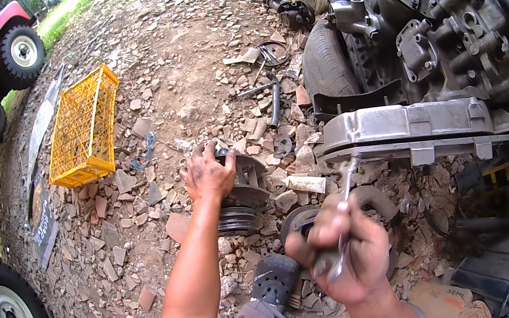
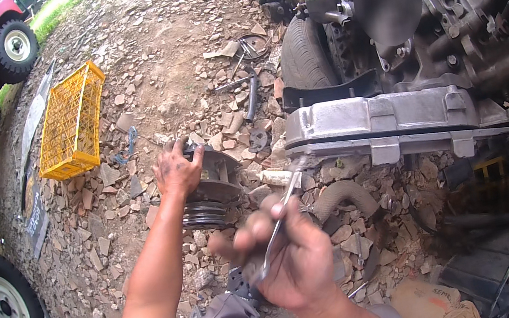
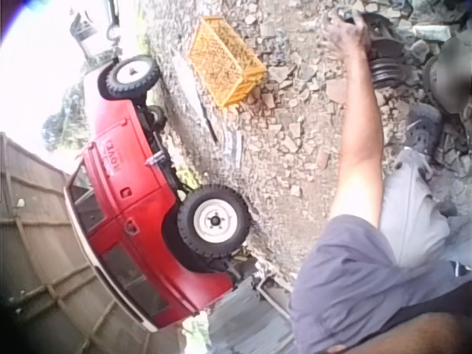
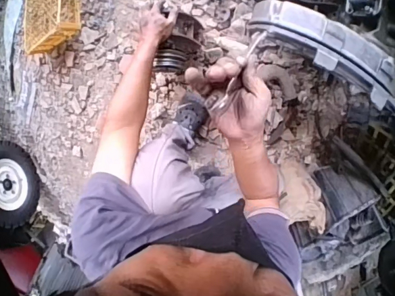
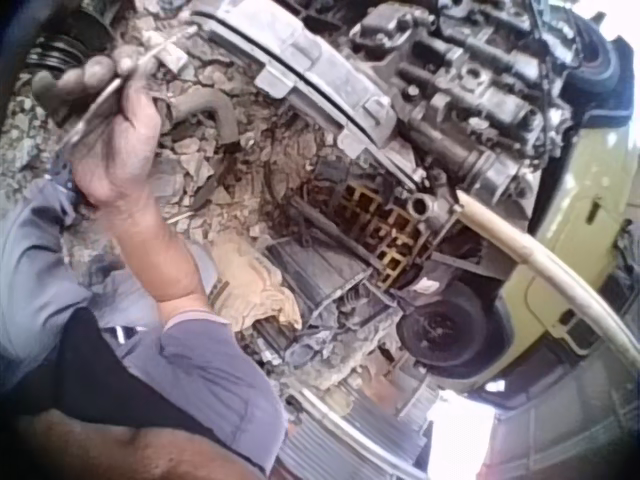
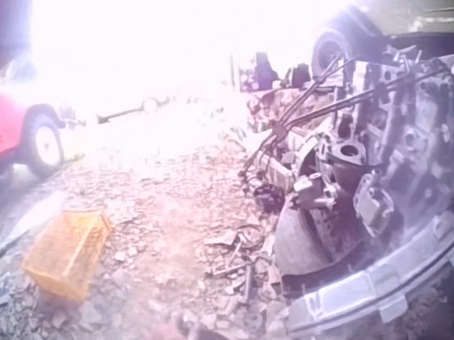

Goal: The person is working on a disassembled car engine outdoors. They use a wrench to loosen and tighten bolts on the engine block and a separate pulley assembly. The person repeatedly handles the engine block and pulley, adjusting their positions and inspecting the components.

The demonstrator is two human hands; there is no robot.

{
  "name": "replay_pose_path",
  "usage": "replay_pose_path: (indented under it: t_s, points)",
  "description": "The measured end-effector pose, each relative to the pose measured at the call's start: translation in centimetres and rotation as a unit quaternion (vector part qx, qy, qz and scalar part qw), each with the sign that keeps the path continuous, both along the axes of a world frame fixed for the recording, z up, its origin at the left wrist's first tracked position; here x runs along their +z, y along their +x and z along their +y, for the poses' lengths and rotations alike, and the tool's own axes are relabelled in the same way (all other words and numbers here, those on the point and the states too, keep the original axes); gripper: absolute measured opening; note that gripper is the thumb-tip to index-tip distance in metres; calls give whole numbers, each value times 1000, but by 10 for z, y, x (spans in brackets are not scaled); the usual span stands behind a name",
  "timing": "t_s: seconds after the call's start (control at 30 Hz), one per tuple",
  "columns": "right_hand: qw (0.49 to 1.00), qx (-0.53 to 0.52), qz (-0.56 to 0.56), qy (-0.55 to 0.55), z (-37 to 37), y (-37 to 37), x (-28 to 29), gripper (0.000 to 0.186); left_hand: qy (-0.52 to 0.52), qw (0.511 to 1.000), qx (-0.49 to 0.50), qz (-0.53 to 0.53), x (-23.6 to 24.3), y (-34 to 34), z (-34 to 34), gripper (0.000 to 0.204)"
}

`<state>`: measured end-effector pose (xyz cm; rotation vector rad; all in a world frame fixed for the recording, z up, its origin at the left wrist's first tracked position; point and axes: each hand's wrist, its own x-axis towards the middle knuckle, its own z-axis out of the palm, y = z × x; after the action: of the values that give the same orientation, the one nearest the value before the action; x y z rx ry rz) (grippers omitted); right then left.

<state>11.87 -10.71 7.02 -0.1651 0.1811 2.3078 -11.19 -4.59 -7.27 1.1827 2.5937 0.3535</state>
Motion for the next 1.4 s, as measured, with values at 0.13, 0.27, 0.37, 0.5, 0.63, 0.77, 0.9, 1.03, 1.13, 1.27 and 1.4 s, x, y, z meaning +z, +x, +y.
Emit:
replay_pose_path:
  t_s: [0.13, 0.27, 0.37, 0.5, 0.63, 0.77, 0.9, 1.03, 1.13, 1.27, 1.4]
  points:
    - [893, 211, -271, 292, -7, 44, -15, 29, -14, 1000, 7, 4, 3, 4, 3, 62]
    - [367, 54, -698, 612, 22, 97, -35, 29, 4, 1000, 7, 3, 0, 2, 1, 62]
    - [405, -11, -755, 516, 44, 116, -33, 28, -8, 1000, 12, 10, 4, -1, -2, 62]
    - [310, -119, -756, 564, 73, 121, -30, 24, -2, 1000, 11, 6, 0, 2, 1, 61]
    - [256, -140, -738, 609, 85, 123, -23, 25, 0, 1000, 8, 5, -2, 2, 3, 62]
    - [287, -122, -725, 614, 90, 118, -21, 27, -8, 1000, 9, 6, 1, -1, 0, 62]
    - [283, -119, -725, 616, 95, 127, -25, 29, -8, 1000, 7, 6, 2, 3, 1, 62]
    - [285, -85, -728, 618, 102, 135, -28, 25, -1, 1000, 7, 16, 3, 3, 1, 61]
    - [249, -104, -716, 644, 98, 124, -26, 24, 3, 1000, 7, 19, 2, 2, 0, 61]
    - [234, -148, -738, 615, 98, 119, -39, 17, 5, 1000, 6, 21, 1, 3, 1, 60]
    - [272, -161, -775, 547, 89, 109, -46, 12, 16, 1000, 4, 11, 0, 2, 1, 60]
